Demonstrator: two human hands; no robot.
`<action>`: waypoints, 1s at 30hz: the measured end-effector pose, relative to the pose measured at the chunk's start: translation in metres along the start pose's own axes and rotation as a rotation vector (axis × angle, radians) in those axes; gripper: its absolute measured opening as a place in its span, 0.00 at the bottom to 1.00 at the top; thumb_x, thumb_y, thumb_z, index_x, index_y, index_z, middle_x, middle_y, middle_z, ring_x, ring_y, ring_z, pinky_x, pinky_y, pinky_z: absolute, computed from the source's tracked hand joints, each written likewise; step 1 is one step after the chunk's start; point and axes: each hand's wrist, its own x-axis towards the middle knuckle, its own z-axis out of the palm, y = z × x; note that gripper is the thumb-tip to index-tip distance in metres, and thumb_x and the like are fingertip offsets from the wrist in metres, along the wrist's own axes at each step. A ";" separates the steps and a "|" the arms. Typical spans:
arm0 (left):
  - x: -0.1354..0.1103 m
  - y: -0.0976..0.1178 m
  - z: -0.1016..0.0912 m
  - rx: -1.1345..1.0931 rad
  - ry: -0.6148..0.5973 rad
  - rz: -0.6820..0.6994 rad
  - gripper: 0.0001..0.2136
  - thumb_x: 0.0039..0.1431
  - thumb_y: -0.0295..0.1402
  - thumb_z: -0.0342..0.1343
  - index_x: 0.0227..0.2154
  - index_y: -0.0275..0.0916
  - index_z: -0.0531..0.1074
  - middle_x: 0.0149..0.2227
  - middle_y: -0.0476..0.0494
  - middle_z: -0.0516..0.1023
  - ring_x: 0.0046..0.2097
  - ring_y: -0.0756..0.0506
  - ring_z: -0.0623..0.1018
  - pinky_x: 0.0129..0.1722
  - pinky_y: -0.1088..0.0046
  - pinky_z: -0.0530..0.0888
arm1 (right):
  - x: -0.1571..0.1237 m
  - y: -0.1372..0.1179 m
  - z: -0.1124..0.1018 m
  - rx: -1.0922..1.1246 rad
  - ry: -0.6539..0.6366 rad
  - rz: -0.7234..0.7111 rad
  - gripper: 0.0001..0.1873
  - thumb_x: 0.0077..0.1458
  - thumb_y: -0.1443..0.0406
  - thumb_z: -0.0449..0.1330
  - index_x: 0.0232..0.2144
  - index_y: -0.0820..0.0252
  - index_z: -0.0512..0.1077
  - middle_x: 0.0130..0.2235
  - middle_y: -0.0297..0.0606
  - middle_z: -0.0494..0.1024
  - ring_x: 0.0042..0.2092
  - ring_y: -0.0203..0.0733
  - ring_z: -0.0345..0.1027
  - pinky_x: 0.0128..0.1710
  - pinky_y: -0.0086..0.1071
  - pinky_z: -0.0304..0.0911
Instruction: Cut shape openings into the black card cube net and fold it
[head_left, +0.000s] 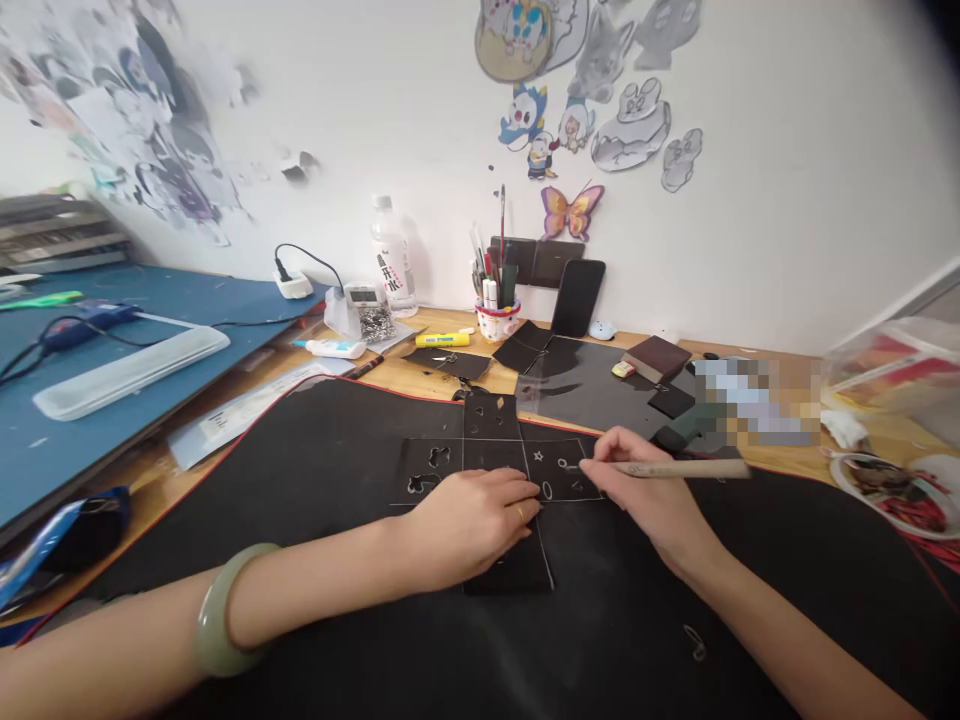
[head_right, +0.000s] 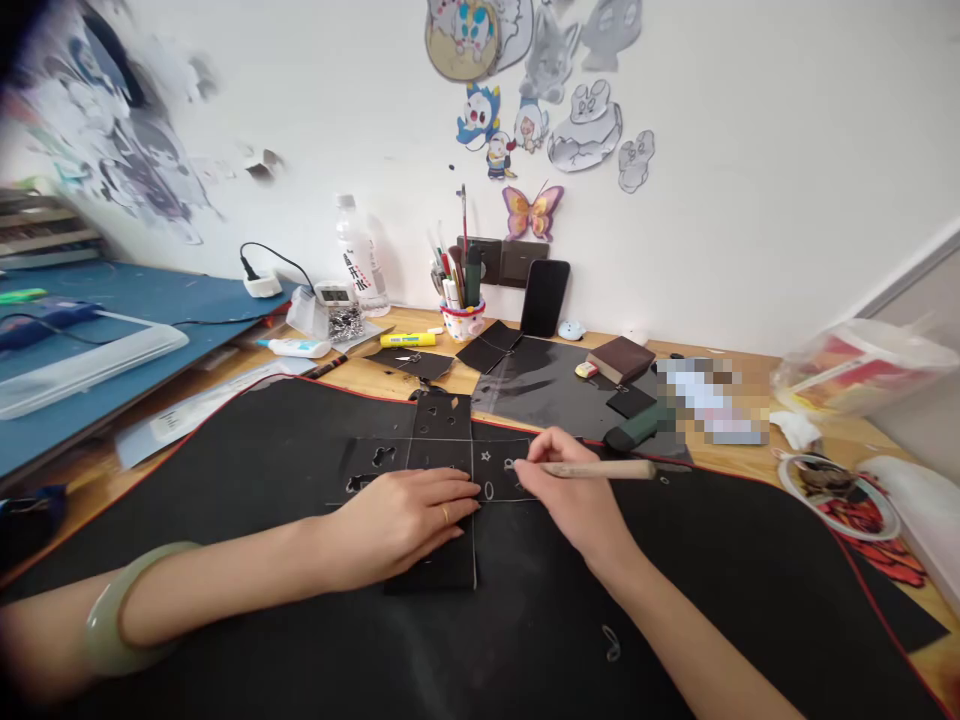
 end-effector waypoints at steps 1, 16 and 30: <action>-0.001 0.001 0.005 0.047 0.012 0.013 0.14 0.61 0.29 0.41 0.46 0.33 0.66 0.49 0.40 0.70 0.50 0.44 0.69 0.48 0.68 0.69 | 0.000 -0.001 0.005 -0.011 -0.035 0.012 0.11 0.44 0.65 0.58 0.19 0.58 0.58 0.17 0.24 0.56 0.20 0.29 0.47 0.19 0.25 0.44; -0.008 0.001 0.021 0.229 0.071 0.099 0.15 0.60 0.25 0.40 0.47 0.27 0.65 0.51 0.33 0.68 0.52 0.38 0.68 0.45 0.63 0.73 | 0.012 0.008 0.028 -0.105 -0.043 -0.009 0.17 0.52 0.61 0.54 0.16 0.57 0.53 0.15 0.25 0.54 0.20 0.31 0.49 0.22 0.27 0.49; -0.007 0.024 -0.010 -0.162 -0.152 0.204 0.17 0.60 0.29 0.41 0.51 0.31 0.62 0.52 0.38 0.67 0.54 0.45 0.66 0.54 0.73 0.64 | 0.031 0.017 0.022 0.194 0.054 -0.057 0.20 0.52 0.56 0.55 0.15 0.60 0.59 0.16 0.26 0.53 0.18 0.28 0.46 0.17 0.27 0.41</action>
